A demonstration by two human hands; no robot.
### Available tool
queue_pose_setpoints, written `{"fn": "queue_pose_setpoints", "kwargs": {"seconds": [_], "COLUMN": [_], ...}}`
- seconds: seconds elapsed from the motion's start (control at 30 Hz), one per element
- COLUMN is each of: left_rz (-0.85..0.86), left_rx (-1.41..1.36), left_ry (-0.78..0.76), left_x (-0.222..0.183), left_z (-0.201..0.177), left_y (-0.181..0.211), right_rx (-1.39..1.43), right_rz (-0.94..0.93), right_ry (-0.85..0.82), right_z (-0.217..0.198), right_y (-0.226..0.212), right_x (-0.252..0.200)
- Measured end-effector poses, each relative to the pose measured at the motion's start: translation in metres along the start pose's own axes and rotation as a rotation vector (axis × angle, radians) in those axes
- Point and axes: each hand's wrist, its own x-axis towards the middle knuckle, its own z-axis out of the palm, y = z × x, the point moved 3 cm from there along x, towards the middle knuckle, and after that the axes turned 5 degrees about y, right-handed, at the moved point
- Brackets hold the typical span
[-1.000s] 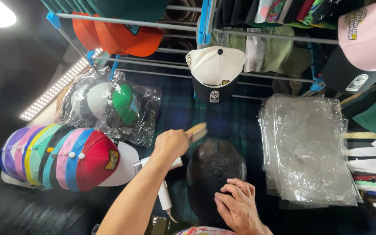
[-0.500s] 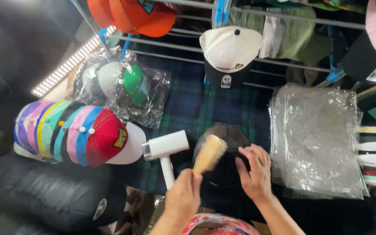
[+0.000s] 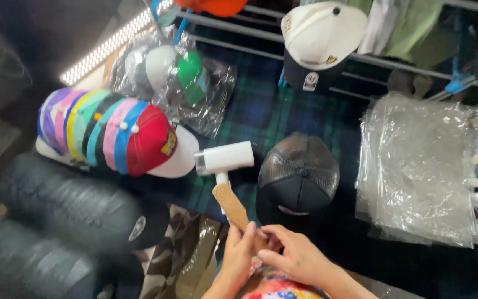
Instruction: The person is cleaning a black mesh hat using a brush and a lint roller at a packing station.
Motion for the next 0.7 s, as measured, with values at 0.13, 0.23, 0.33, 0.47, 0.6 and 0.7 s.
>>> {"fn": "queue_pose_setpoints", "kwargs": {"seconds": [0.13,0.23,0.33,0.47,0.6,0.7], "left_rz": [0.017,-0.015,-0.236,-0.483,-0.590,-0.523], "left_rx": [0.302,0.362,0.017,-0.320,-0.472,-0.496], "left_ry": [-0.157,-0.178,-0.071,-0.066,-0.175,-0.269], "left_x": [0.017,0.013,0.021,0.037,0.063,0.061], "left_z": [0.013,0.001,0.000,0.009,0.012,0.003], "left_y": [-0.013,-0.017,0.000,-0.008,-0.027,-0.034], "right_rx": [0.176,0.050,-0.224,-0.480,-0.590,-0.702], "right_rz": [0.050,0.004,-0.123,-0.039,-0.134,0.007], "right_ry": [-0.240,-0.244,-0.227,-0.173,0.099,-0.226], "right_z": [0.027,0.037,0.029,0.007,0.013,0.025], "right_y": [0.018,0.054,0.074,0.060,0.060,0.054], "right_x": [0.016,0.012,0.021,0.018,0.025,0.013]}}
